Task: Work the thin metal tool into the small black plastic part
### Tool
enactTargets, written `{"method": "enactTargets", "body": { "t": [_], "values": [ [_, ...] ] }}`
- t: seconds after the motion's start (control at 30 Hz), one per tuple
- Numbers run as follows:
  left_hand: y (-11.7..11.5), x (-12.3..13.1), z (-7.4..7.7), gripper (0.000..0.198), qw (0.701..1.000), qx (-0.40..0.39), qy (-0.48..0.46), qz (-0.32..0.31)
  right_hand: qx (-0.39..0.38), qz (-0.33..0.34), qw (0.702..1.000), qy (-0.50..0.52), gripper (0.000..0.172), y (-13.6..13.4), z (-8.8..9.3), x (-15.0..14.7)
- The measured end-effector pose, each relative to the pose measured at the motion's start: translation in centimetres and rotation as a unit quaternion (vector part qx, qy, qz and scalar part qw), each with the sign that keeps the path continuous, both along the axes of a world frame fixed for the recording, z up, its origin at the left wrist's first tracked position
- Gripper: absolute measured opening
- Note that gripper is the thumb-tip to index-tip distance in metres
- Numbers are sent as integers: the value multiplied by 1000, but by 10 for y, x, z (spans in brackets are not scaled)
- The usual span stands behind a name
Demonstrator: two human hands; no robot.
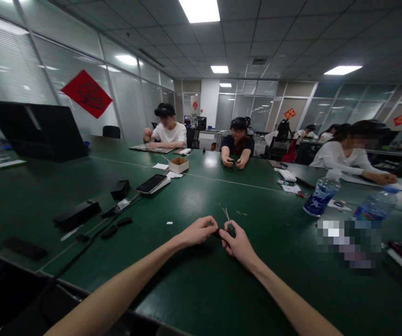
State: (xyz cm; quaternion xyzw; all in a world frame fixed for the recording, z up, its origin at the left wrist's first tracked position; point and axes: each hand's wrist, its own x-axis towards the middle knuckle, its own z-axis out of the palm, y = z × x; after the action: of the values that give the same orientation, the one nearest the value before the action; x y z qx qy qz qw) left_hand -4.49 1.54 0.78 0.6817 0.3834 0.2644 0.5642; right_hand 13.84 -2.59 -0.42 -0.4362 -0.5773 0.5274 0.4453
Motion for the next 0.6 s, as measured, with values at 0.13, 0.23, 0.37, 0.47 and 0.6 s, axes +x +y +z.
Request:
{"method": "enactTargets", "body": {
  "t": [0.13,0.23,0.37,0.47,0.6],
  "values": [
    [2,-2,-3,27,999,-35,-35,-14,-3,6,1000,-4,28,-1,2,0],
    [2,-2,-3,24,996,-58,-66,-20,0,22,1000,-9,24,0,3,1],
    [-2,0,0,24,993,-63,-100,-20,5,47,999,-9,22,0,5,2],
    [-3,0,1,24,993,-54,-108,-13,4,57,998,-4,24,0,5,2],
    [0,1,-2,27,992,-60,-115,6,3,41,999,9,31,1,2,2]
  ]
}}
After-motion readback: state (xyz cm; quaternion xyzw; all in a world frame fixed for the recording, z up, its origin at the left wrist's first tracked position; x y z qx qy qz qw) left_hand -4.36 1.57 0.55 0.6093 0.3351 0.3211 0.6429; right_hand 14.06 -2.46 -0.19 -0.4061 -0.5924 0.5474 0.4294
